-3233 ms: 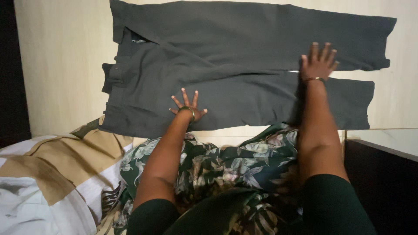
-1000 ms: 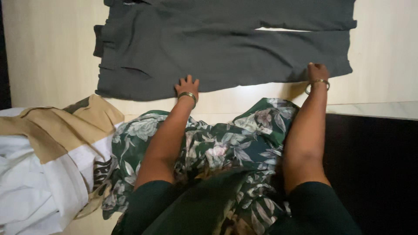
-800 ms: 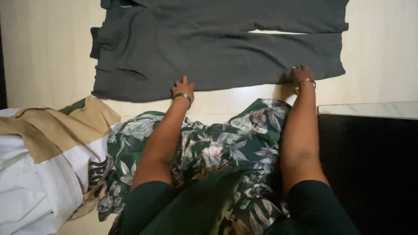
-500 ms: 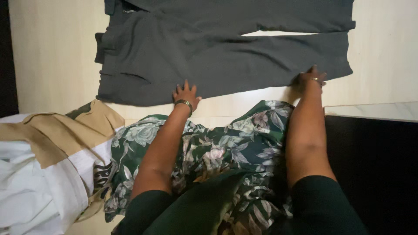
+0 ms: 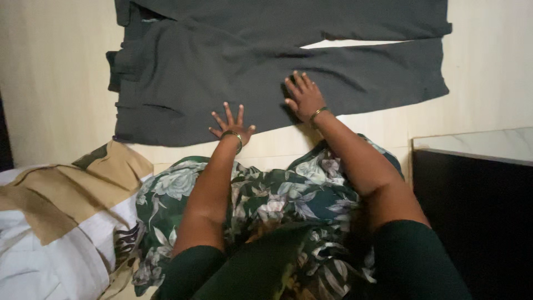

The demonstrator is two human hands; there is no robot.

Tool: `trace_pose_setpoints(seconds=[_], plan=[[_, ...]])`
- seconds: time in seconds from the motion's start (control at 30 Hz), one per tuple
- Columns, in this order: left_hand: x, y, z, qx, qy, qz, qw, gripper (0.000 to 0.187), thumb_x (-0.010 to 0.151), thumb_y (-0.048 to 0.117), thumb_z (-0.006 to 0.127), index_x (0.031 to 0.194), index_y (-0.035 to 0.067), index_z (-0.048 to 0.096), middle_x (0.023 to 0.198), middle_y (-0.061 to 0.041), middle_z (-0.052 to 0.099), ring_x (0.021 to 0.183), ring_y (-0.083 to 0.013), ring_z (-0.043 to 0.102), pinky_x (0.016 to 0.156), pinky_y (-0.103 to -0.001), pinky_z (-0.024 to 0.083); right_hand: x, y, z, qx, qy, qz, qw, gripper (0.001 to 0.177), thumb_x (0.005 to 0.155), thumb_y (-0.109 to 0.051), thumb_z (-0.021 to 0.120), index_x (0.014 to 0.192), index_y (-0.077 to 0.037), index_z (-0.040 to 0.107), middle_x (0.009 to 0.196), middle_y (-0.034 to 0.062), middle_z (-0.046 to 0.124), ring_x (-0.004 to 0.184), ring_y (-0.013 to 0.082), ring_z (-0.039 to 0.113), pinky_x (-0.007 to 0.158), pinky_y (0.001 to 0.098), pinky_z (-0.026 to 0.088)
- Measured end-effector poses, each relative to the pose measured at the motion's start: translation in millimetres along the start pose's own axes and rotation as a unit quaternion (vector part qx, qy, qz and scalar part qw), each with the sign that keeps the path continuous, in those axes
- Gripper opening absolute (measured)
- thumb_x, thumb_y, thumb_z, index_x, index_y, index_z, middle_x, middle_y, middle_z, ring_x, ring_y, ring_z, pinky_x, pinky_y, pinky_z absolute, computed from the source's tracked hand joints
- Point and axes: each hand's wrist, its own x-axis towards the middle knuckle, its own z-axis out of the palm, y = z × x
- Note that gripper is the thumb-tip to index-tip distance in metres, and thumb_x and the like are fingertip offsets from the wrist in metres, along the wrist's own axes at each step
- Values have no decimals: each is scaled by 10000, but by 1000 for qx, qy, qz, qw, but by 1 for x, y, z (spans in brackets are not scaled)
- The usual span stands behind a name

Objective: The person folds a pair of grey trousers on the floor by smoothing them out, aligning the legs, and folding them into a rectangle.

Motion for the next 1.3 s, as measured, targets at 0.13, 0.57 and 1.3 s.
trace_pose_setpoints(seconds=[0.13,0.57,1.3], plan=[[3,-3,1,-3,-11,-1,1000,929,933,742,397,1609,417,-151,1636,-58,-399,1451,-504,-338,1139,-809,48,14,5,5,-67,-53,39,996,697,1027,-558,402,1625,-265,195,1699,73,122,1541,321,113,1201,580,180],[3,-3,-5,-6,-34,1,999,934,932,752,381,1600,409,-173,1619,-70,-426,1441,-510,-364,1128,-816,34,-60,246,-12,43,26,373,927,672,1070,-542,443,1607,-156,326,1662,219,227,1523,404,185,1236,555,207],[15,-4,-1,7,-42,-8,999,969,916,761,395,1608,388,-171,1614,-94,-427,1424,-541,-367,1129,-813,34,-123,295,-33,204,270,684,646,269,832,-107,753,1051,-121,597,1261,78,479,1132,308,588,975,340,570]])
